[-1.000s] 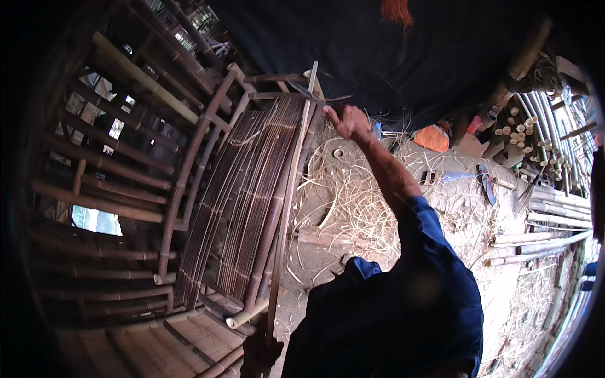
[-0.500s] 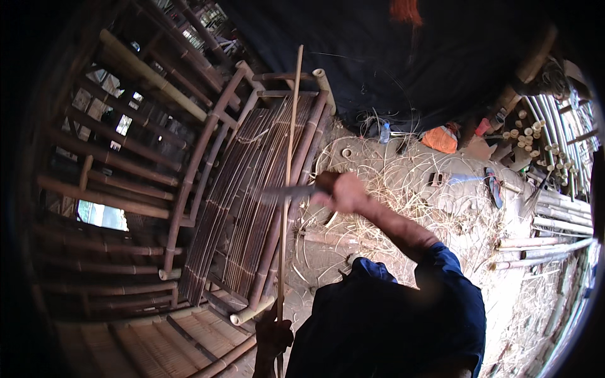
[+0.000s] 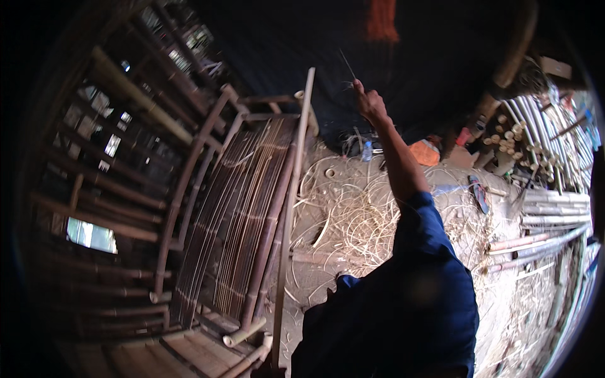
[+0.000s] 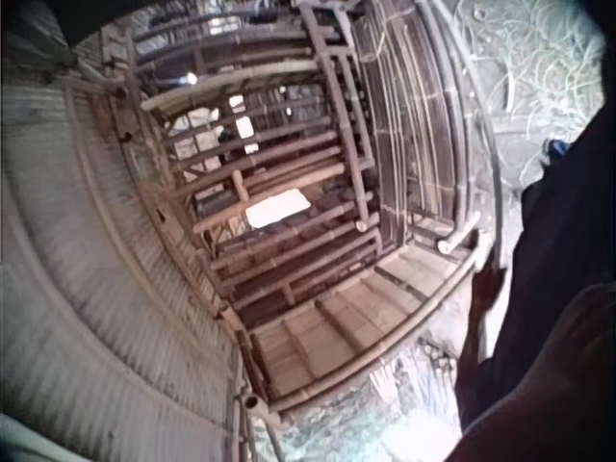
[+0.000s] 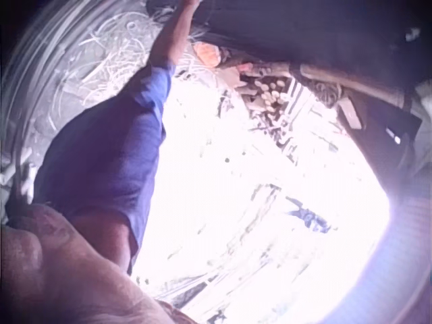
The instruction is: The person uses a knife to split long bamboo strips and then weaves them into a bamboo mat frame. They repeatedly cut strips, insert them into the weave, and adjust the mat's position.
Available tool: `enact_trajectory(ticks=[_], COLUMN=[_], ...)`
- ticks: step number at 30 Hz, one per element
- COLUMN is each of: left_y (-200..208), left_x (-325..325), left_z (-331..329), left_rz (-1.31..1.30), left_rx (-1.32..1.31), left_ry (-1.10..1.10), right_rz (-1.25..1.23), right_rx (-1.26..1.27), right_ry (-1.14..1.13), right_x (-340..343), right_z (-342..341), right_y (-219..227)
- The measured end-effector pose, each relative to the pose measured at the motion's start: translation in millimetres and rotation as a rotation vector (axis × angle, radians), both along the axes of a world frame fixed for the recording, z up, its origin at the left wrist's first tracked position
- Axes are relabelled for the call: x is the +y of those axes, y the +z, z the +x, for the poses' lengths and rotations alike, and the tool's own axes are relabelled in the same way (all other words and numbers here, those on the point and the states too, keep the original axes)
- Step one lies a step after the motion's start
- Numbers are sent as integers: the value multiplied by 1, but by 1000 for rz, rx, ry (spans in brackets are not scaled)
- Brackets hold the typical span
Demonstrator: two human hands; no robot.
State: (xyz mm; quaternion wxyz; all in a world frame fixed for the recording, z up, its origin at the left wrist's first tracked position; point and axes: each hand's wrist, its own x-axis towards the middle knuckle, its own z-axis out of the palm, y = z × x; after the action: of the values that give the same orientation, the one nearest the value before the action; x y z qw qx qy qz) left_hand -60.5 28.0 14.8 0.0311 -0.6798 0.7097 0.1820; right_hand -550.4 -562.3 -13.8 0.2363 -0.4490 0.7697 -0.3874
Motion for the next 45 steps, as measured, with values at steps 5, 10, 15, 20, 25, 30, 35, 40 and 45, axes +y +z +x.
enact_trajectory(ticks=[5, 10, 15, 20, 25, 30, 35, 40, 45], left_y=[-24, -13, -26, -15, -11, -18, -32, -71, -84], left_x=[-121, -136, -100, -81, -67, -50, -38, -74, -95], left_z=[-41, -55, -47, -48, -44, -41, -37, -31, -25], left_rz=[34, 61, -54, 51, 139, 66, -5, -267, -199], left_rx=[248, 296, 281, 448, 576, 500, 400, 260, 398], left_ry=[164, 224, 75, 264, 397, 348, 317, 100, 189], right_rz=[79, 4, -149, -94, 250, 160, -163, -190, -152], right_rx=[260, 524, 388, 348, 314, 334, 546, -652, -519], right_ry=[701, 1116, 1018, 1072, 1023, 877, 1251, 736, 526], right_x=[128, 225, 162, 177, 167, 136, 185, 190, 237], right_z=[137, 215, 178, 185, 192, 177, 196, 198, 213], right_y=[-47, -74, -92, -80, -78, -112, -89, -101, -108])
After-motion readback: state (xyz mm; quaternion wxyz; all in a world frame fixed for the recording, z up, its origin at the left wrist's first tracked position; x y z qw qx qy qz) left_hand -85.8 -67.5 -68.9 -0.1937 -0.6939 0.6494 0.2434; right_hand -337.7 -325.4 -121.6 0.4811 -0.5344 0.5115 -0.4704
